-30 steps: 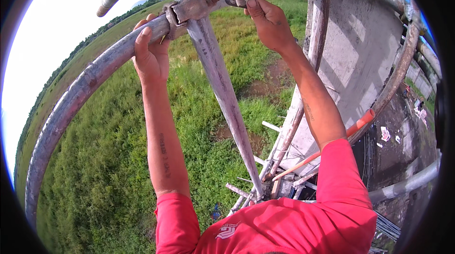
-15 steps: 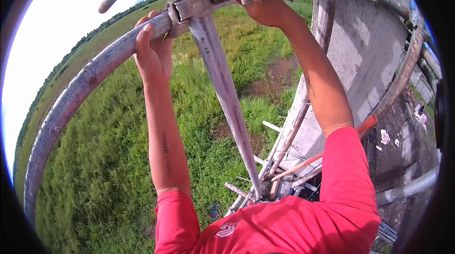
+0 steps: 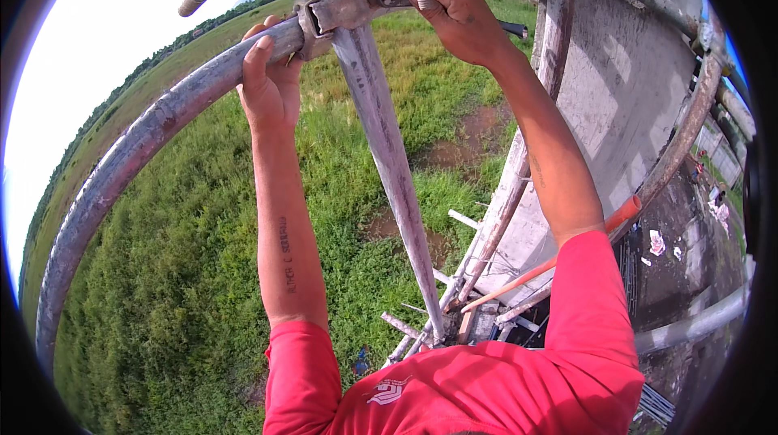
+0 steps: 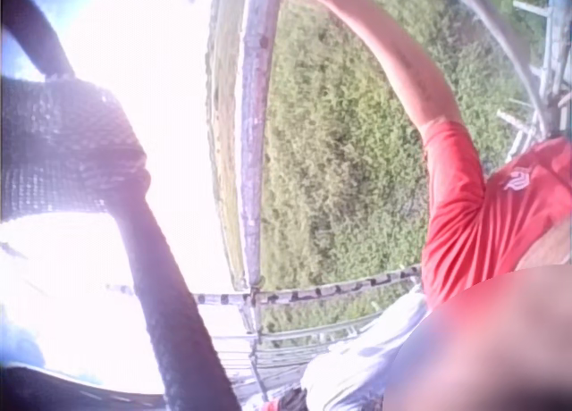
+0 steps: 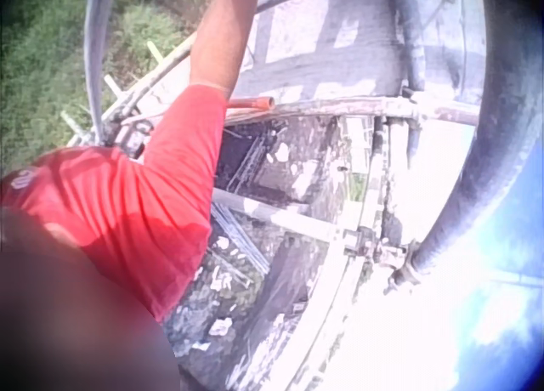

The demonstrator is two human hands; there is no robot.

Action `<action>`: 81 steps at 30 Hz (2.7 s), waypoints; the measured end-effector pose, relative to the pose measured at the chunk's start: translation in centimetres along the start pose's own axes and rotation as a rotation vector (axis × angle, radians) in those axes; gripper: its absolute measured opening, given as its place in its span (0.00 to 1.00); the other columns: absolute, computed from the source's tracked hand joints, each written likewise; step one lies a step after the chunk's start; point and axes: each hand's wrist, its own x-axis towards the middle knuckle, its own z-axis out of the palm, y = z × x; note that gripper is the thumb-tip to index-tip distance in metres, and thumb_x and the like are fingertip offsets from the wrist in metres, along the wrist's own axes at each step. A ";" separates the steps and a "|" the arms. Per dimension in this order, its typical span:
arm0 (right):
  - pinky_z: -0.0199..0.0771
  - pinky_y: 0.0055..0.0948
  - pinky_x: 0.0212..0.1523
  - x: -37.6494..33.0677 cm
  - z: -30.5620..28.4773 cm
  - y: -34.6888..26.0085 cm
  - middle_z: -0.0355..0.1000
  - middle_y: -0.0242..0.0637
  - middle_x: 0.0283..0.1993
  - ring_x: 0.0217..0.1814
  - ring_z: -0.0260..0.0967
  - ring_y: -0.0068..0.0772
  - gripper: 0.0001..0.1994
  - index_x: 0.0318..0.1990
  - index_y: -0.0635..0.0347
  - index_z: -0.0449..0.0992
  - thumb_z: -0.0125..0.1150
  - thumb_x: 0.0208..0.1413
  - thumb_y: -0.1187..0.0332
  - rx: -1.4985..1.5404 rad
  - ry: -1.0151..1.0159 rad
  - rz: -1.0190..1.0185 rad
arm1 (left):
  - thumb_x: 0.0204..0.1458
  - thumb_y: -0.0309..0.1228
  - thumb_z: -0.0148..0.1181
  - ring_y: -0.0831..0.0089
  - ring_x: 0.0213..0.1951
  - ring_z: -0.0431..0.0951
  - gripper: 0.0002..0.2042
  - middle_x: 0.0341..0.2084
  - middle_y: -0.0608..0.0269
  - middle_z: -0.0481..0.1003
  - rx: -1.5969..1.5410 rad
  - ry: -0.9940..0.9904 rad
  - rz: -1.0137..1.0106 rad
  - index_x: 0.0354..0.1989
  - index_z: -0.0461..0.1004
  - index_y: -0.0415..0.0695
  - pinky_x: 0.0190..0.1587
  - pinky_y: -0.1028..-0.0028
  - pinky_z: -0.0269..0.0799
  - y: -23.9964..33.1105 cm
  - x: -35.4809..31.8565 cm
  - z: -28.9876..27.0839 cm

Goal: The person climbs a metal scaffolding structure and uses a wrench to tighten bolts on the scaffolding joints. The person secures multiple connections by rotating the wrench while holding the scaffolding poles with the other hand.

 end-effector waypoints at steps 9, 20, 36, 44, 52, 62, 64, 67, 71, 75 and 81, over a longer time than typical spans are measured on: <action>0.72 0.41 0.53 4.2 -0.9 2.3 0.76 0.42 0.48 0.49 0.74 0.39 0.15 0.55 0.55 0.76 0.48 0.66 0.66 -0.423 -0.333 -0.417 | 0.55 0.34 0.64 0.58 0.58 0.72 0.21 0.56 0.55 0.71 -0.016 0.000 0.000 0.55 0.69 0.43 0.60 0.51 0.72 0.0 0.0 0.1; 0.65 0.35 0.29 -3.9 1.1 -6.6 0.65 0.33 0.19 0.24 0.65 0.25 0.28 0.41 0.62 0.78 0.40 0.72 0.44 0.398 0.351 0.320 | 0.57 0.32 0.62 0.55 0.58 0.72 0.18 0.56 0.51 0.72 -0.030 0.016 0.015 0.54 0.69 0.42 0.60 0.49 0.72 -0.1 0.4 0.0; 0.73 0.42 0.55 3.5 -0.8 3.9 0.76 0.42 0.54 0.54 0.74 0.42 0.16 0.58 0.53 0.74 0.49 0.69 0.60 -0.414 -0.276 -0.290 | 0.56 0.30 0.60 0.56 0.58 0.72 0.18 0.55 0.53 0.72 -0.034 0.021 -0.015 0.54 0.67 0.41 0.61 0.50 0.71 0.1 0.0 0.2; 0.70 0.41 0.42 -1.0 1.3 -7.3 0.74 0.43 0.34 0.38 0.71 0.42 0.22 0.47 0.61 0.75 0.46 0.71 0.49 0.132 -0.045 0.261 | 0.54 0.31 0.63 0.58 0.58 0.71 0.20 0.55 0.54 0.71 -0.019 0.048 -0.012 0.55 0.68 0.43 0.61 0.49 0.70 0.0 -0.2 0.4; 0.58 0.23 0.29 -3.3 -0.4 -4.3 0.64 0.24 0.27 0.26 0.53 0.15 0.23 0.38 0.62 0.73 0.45 0.72 0.49 0.469 0.173 0.339 | 0.56 0.31 0.62 0.57 0.57 0.73 0.19 0.56 0.52 0.72 -0.030 0.050 -0.008 0.55 0.68 0.41 0.62 0.49 0.71 0.1 0.1 0.2; 0.73 0.49 0.50 2.2 0.3 2.8 0.79 0.48 0.42 0.48 0.77 0.51 0.25 0.59 0.49 0.76 0.43 0.70 0.44 -0.062 -0.143 -0.208 | 0.57 0.32 0.61 0.56 0.57 0.73 0.19 0.56 0.53 0.72 -0.027 0.033 -0.014 0.55 0.68 0.41 0.61 0.49 0.71 0.0 0.0 0.1; 0.73 0.50 0.49 3.4 -0.2 2.8 0.79 0.48 0.41 0.47 0.77 0.52 0.24 0.58 0.50 0.76 0.43 0.70 0.45 -0.188 -0.218 -0.160 | 0.56 0.31 0.61 0.56 0.57 0.73 0.19 0.56 0.52 0.72 -0.030 0.043 -0.015 0.55 0.68 0.41 0.61 0.50 0.71 0.1 -0.1 0.2; 0.73 0.50 0.47 2.6 -0.1 -0.9 0.79 0.48 0.38 0.45 0.77 0.52 0.24 0.55 0.53 0.77 0.41 0.71 0.46 -0.111 -0.228 0.034 | 0.57 0.31 0.61 0.56 0.58 0.73 0.18 0.55 0.51 0.72 -0.038 0.057 -0.001 0.54 0.68 0.41 0.61 0.50 0.71 0.0 -0.2 0.4; 0.64 0.34 0.31 -2.3 3.2 -9.0 0.65 0.33 0.23 0.26 0.63 0.28 0.24 0.37 0.61 0.73 0.44 0.72 0.48 0.488 0.026 0.536 | 0.57 0.31 0.61 0.57 0.57 0.72 0.18 0.55 0.51 0.72 -0.031 0.060 0.020 0.54 0.67 0.41 0.60 0.50 0.72 -0.2 -0.3 0.4; 0.57 0.23 0.25 -3.4 2.3 -8.0 0.58 0.23 0.20 0.22 0.53 0.16 0.25 0.34 0.62 0.71 0.46 0.72 0.47 0.637 0.160 0.563 | 0.57 0.31 0.61 0.57 0.56 0.73 0.18 0.55 0.51 0.71 -0.045 0.041 0.002 0.54 0.67 0.41 0.59 0.50 0.73 0.0 0.0 0.5; 0.73 0.44 0.49 -0.7 0.3 -1.2 0.78 0.44 0.41 0.45 0.76 0.45 0.23 0.58 0.48 0.76 0.43 0.71 0.45 0.050 0.006 0.123 | 0.56 0.31 0.61 0.56 0.57 0.73 0.19 0.55 0.52 0.71 -0.019 0.054 -0.010 0.55 0.67 0.40 0.61 0.50 0.71 0.2 -0.1 0.4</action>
